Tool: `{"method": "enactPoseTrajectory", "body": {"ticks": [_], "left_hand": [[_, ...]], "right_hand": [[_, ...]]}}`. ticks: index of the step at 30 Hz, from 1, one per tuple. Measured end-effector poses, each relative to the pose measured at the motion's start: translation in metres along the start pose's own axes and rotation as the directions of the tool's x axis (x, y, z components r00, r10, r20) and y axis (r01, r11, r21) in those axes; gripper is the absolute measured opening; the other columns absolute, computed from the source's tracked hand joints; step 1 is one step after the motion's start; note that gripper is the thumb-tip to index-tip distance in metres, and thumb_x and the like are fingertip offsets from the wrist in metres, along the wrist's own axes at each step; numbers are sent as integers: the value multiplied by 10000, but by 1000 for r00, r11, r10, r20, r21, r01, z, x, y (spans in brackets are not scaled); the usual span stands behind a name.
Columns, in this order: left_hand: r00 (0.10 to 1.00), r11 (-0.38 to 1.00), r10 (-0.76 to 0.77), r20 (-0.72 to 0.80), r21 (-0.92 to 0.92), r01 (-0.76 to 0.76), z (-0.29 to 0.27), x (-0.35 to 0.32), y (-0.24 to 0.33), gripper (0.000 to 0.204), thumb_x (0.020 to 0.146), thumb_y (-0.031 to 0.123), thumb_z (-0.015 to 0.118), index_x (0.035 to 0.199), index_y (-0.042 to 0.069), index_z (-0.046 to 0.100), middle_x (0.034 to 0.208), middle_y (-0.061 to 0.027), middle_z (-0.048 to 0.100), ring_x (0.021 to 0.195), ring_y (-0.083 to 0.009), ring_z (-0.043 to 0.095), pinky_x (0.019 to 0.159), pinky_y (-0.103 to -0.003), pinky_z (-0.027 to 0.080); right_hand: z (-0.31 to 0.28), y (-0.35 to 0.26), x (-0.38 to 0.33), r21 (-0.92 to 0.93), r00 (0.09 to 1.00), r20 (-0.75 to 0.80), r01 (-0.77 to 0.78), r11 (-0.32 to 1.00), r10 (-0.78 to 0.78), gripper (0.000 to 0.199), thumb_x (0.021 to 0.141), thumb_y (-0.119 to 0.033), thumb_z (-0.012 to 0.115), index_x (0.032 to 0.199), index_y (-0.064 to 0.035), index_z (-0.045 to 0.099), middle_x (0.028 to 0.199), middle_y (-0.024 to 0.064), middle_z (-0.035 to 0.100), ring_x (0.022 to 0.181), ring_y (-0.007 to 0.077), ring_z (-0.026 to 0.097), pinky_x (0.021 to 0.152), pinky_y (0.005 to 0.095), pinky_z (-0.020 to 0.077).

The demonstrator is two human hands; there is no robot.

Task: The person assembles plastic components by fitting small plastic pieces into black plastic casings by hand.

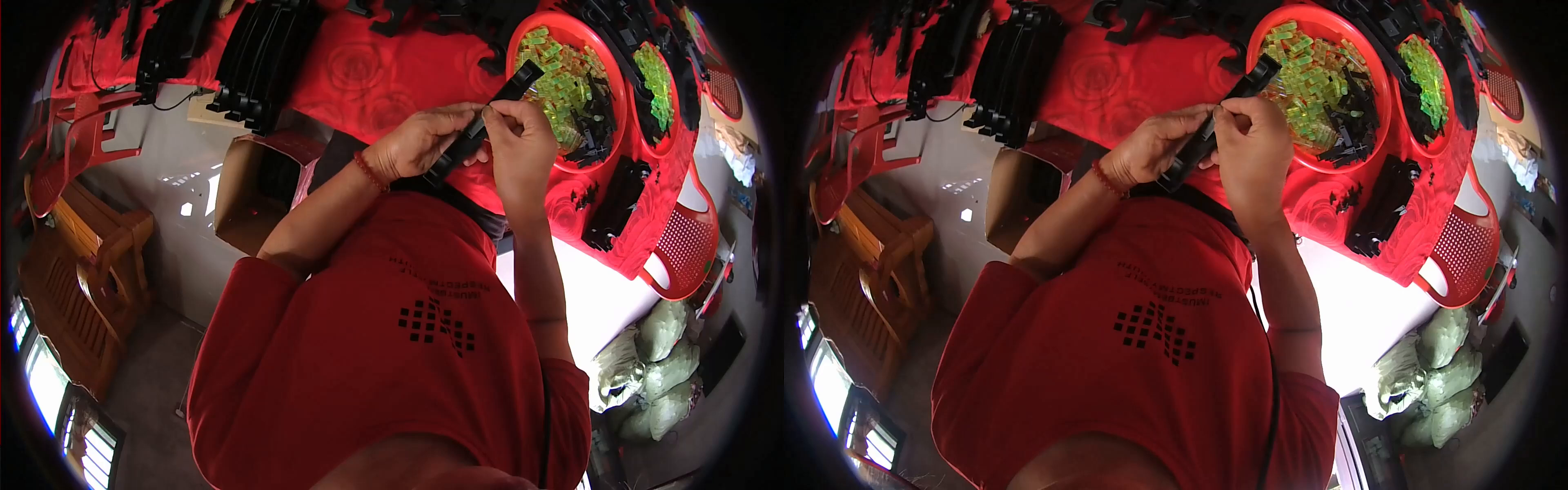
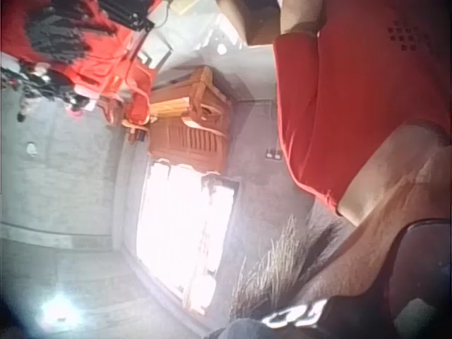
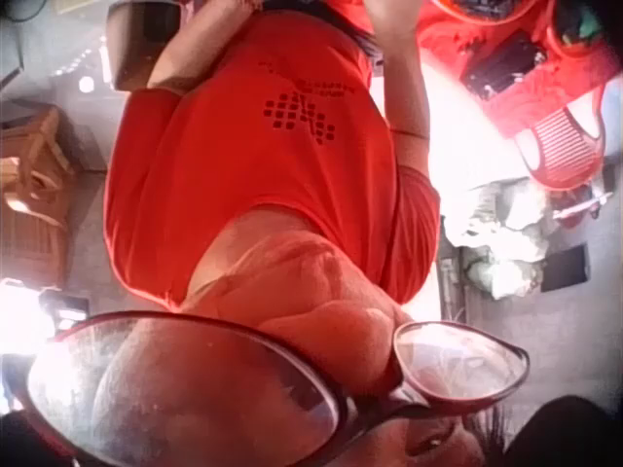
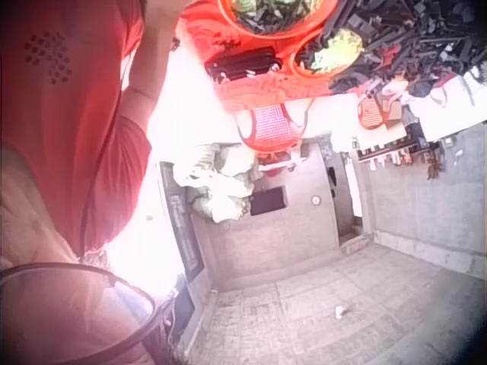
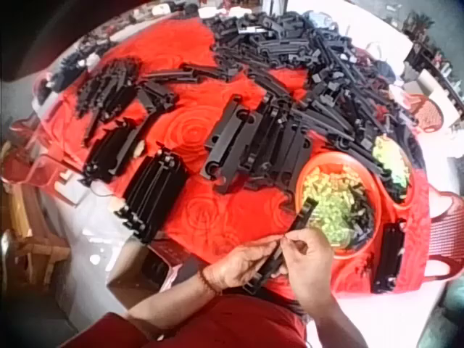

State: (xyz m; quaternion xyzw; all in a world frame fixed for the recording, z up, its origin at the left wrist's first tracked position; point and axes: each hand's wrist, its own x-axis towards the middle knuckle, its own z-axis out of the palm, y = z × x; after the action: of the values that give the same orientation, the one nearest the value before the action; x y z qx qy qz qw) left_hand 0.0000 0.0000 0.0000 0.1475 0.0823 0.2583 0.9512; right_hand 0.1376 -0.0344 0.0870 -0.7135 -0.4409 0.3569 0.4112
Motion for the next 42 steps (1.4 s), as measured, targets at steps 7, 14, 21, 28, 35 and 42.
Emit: {"method": "enactPoseTrajectory", "body": {"ticks": [7, 14, 21, 28, 35, 42], "left_hand": [[999, 997, 44, -28, -62, -46, 4, -1, -5, 391, 1044, 165, 383, 1361, -62, 413, 1122, -169, 615, 945, -233, 666, 803, -310, 558], [998, 998, 20, -59, -62, -24, 8, -1, -3, 358, 1048, 160, 375, 1329, -54, 436, 1090, -166, 624, 899, -222, 671, 777, -305, 580], [993, 999, -19, -114, 28, 22, 9, -2, -7, 361, 1044, 241, 416, 1286, -19, 482, 1030, -102, 616, 831, -191, 609, 765, -303, 515], [988, 995, 30, -149, -85, -43, 14, -10, -3, 377, 1025, 232, 477, 1330, 10, 451, 1131, -105, 591, 939, -205, 638, 831, -327, 529], [990, 993, 108, -95, 56, -104, 19, -17, -1, 409, 972, 146, 578, 1344, 39, 446, 1122, -79, 588, 965, -186, 613, 849, -322, 509], [980, 948, 145, -135, 304, -99, 34, -16, 4, 420, 883, 41, 619, 1287, 4, 511, 1078, -68, 610, 947, -165, 608, 849, -303, 501]], "right_hand": [[3, -3, -9, 64, 1000, -6, -22, 998, 22, 71, 880, -27, 666, 905, 28, 627, 713, 87, 614, 500, 115, 585, 430, 252, 493], [3, -6, -9, 17, 997, -67, -48, 999, 49, 72, 869, -49, 678, 885, 11, 643, 718, 87, 611, 547, 151, 604, 483, 289, 498], [-2, 4, -2, -266, 997, -57, 29, 963, -46, 116, 819, -93, 713, 881, -17, 652, 786, 108, 628, 669, 235, 622, 649, 374, 487], [-11, -10, -10, -51, 987, 113, 119, 992, -113, 55, 890, -29, 650, 925, -10, 612, 789, 70, 575, 645, 157, 597, 586, 282, 481], [-12, 6, -19, -66, 899, 108, 432, 899, -424, 74, 907, -10, 643, 968, -26, 605, 879, 54, 548, 605, 112, 569, 560, 240, 478], [-11, 9, -24, -62, 925, 66, 377, 924, -373, 87, 913, -14, 640, 988, -24, 596, 874, 51, 555, 637, 91, 566, 574, 229, 476]]}}
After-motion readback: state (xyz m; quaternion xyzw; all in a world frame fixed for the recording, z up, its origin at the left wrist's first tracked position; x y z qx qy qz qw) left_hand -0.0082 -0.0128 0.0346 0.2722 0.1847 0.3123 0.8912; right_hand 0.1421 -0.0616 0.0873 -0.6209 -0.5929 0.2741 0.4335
